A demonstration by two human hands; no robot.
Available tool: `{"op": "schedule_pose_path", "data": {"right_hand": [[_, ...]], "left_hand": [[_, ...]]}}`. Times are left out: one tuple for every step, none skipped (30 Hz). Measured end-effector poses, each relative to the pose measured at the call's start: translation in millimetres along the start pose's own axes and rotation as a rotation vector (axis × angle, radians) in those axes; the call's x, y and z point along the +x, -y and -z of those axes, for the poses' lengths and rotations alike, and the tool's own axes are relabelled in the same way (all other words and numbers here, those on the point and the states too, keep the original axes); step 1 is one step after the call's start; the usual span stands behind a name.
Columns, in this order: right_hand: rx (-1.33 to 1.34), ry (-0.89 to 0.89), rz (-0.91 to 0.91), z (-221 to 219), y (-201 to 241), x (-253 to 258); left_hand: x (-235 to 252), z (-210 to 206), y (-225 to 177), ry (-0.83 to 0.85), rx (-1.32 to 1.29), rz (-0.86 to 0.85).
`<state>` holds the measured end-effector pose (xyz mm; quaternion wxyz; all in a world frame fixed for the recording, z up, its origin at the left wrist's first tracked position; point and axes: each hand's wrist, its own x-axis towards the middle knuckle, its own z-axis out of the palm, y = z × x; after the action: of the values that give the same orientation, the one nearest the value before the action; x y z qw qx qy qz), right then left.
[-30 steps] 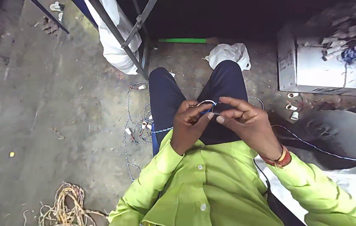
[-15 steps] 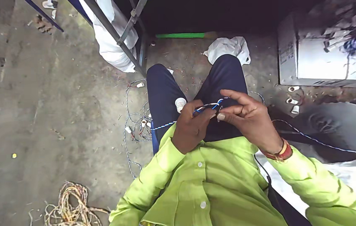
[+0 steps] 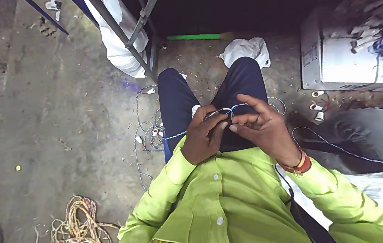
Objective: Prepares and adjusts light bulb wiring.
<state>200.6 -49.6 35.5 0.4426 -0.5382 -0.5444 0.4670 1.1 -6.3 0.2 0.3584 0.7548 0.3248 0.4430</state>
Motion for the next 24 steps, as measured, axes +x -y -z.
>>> {"op": "schedule_pose_path", "data": {"right_hand": [[0.005, 0.005, -0.003, 0.6, 0.2, 0.3], [0.011, 0.011, -0.006, 0.9, 0.6, 0.2], [0.012, 0.018, -0.008, 1.2, 1.1, 0.0], [0.015, 0.026, -0.006, 1.4, 1.1, -0.2], [0.018, 0.034, -0.005, 1.7, 0.9, -0.6], [0.02, 0.041, -0.004, 2.0, 0.7, -1.2], [0.021, 0.046, -0.005, 2.1, 0.7, -1.7], [0.024, 0.053, -0.008, 2.1, 1.0, -2.1], [0.024, 0.057, -0.011, 2.0, 1.6, -2.7], [0.021, 0.056, -0.011, 1.8, 2.0, -3.0], [0.02, 0.056, -0.009, 1.5, 2.2, -2.8], [0.018, 0.055, -0.007, 1.1, 2.2, -2.5], [0.017, 0.052, -0.007, 0.3, 1.9, -2.5], [0.02, 0.046, -0.007, -0.8, 1.5, -2.7], [0.021, 0.037, -0.002, -2.1, 0.9, -2.8], [0.016, 0.024, 0.004, -3.7, -0.3, -3.2], [0.009, 0.013, 0.009, -5.4, -1.4, -3.5], [-0.004, -0.003, 0.011, -7.2, -2.2, -4.0], [-0.016, -0.015, 0.008, -8.8, -2.8, -4.4], [-0.031, -0.024, -0.006, -10.3, -3.2, -4.7], [-0.048, -0.029, -0.013, -11.6, -3.8, -5.0], [-0.074, -0.037, -0.014, -13.0, -4.5, -5.3], [-0.107, -0.045, -0.012, -14.0, -5.7, -5.3], [-0.149, -0.052, -0.003, -14.5, -7.1, -5.1]], "left_hand": [[-0.1, 0.9, 0.3, 0.011, 0.027, -0.019], [-0.6, 1.6, 0.2, 0.022, 0.064, -0.037], [-1.1, 1.9, 0.2, 0.026, 0.102, -0.059], [-1.4, 1.9, 0.4, 0.024, 0.136, -0.083], [-1.5, 1.4, 0.6, 0.019, 0.162, -0.108], [-1.8, 0.7, 0.9, 0.012, 0.181, -0.133], [-2.0, 0.0, 1.4, 0.004, 0.193, -0.156], [-2.2, -0.5, 1.9, 0.0, 0.205, -0.174], [-2.6, -0.9, 2.1, 0.0, 0.22, -0.19], [-3.0, -1.7, 2.0, 0.0, 0.244, -0.203], [-3.2, -2.8, 1.7, -0.001, 0.277, -0.218], [-3.4, -4.4, 1.5, -0.005, 0.318, -0.236], [-4.0, -6.3, 1.9, -0.013, 0.357, -0.259], [-4.9, -8.5, 3.4, -0.024, 0.378, -0.284], [-5.9, -10.4, 5.7, -0.035, 0.388, -0.307], [-7.1, -11.8, 7.8, -0.042, 0.398, -0.325], [-8.1, -12.6, 9.3, -0.048, 0.403, -0.338], [-8.8, -13.3, 10.3, -0.054, 0.403, -0.349], [-9.6, -13.7, 11.0, -0.061, 0.408, -0.359], [-10.3, -13.9, 11.6, -0.064, 0.412, -0.362], [-10.8, -13.9, 11.8, -0.07, 0.409, -0.353], [-10.7, -14.2, 11.8, -0.088, 0.388, -0.331], [-9.6, -14.7, 11.0, -0.116, 0.345, -0.289], [-8.5, -14.5, 9.5, -0.137, 0.288, -0.222]]}}
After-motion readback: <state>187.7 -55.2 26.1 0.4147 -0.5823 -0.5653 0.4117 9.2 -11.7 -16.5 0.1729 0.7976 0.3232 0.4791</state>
